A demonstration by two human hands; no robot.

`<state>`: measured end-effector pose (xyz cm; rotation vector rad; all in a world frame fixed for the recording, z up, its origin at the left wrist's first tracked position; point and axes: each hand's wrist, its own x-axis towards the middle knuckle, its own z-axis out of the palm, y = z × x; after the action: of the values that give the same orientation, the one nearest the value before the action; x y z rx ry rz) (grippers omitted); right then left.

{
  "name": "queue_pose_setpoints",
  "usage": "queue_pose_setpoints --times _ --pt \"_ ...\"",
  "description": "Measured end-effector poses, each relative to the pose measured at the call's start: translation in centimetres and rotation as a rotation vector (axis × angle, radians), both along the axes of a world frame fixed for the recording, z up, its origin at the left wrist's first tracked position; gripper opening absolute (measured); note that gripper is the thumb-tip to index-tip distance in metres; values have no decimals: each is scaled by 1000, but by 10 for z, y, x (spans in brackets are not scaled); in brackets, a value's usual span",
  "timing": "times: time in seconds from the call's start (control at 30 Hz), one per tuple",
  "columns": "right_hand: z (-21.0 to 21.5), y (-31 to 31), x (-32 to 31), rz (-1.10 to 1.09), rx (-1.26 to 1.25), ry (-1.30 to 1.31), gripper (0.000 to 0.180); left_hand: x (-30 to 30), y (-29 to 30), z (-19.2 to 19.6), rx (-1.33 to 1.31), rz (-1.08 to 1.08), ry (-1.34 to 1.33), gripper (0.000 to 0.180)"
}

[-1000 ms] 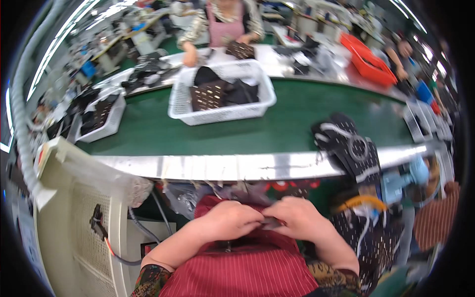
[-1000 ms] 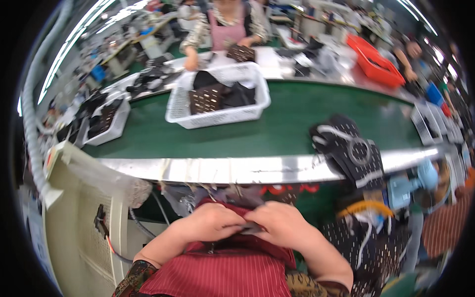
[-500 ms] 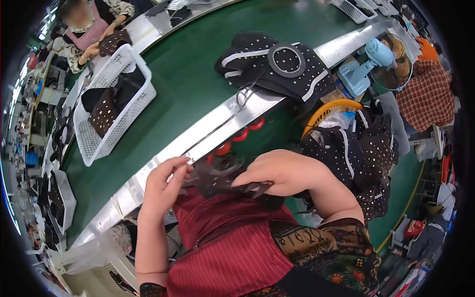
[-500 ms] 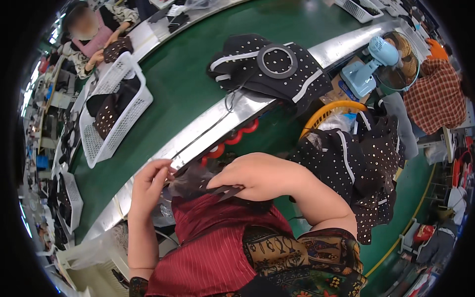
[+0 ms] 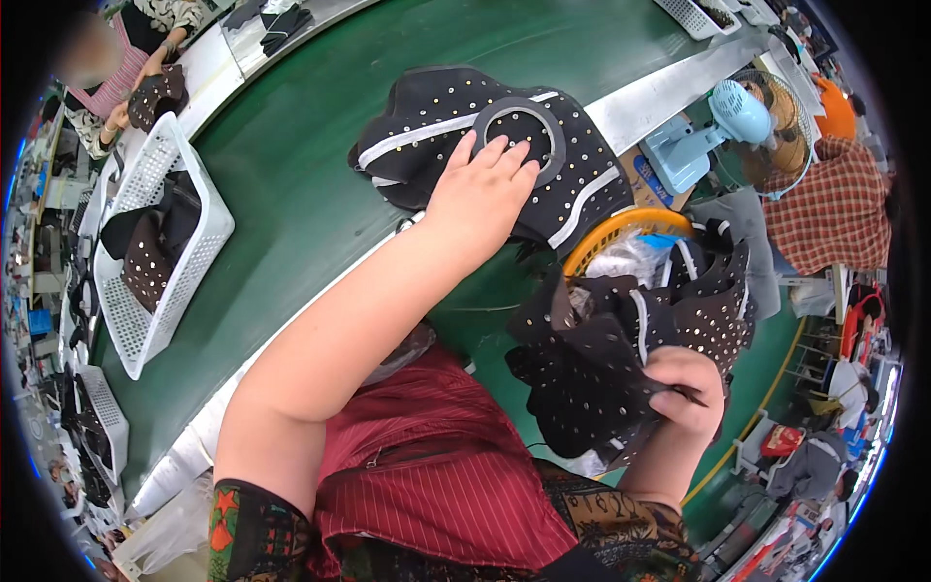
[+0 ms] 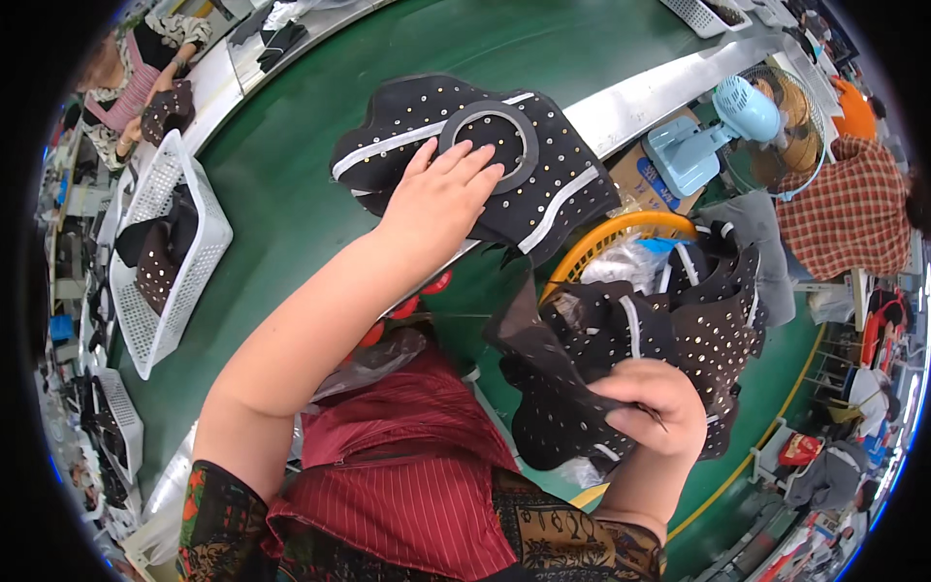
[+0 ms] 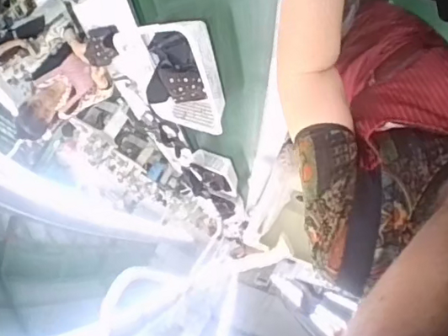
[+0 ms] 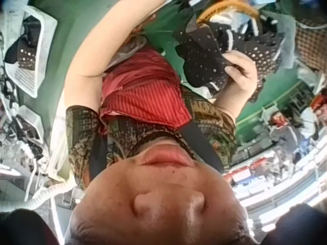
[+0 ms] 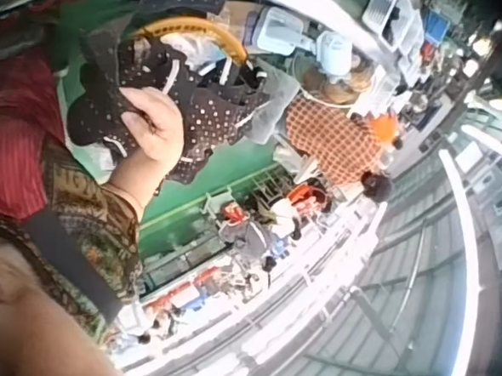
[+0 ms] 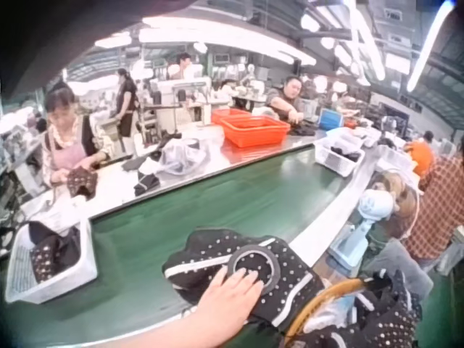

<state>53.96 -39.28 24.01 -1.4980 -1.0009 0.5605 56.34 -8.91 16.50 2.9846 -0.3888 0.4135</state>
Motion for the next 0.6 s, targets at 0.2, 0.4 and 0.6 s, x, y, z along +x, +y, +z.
queue_pose_setpoints --times 0.2,0.4,0.6 --pt "10 -46 0 -248 63 12 31 12 -3 9 162 -32 184 30" --pt "45 -18 30 -88 196 64 34 -77 39 47 -137 224 -441 33" --pt "92 88 45 -106 517 216 38 -227 90 72 -93 743 -294 42"
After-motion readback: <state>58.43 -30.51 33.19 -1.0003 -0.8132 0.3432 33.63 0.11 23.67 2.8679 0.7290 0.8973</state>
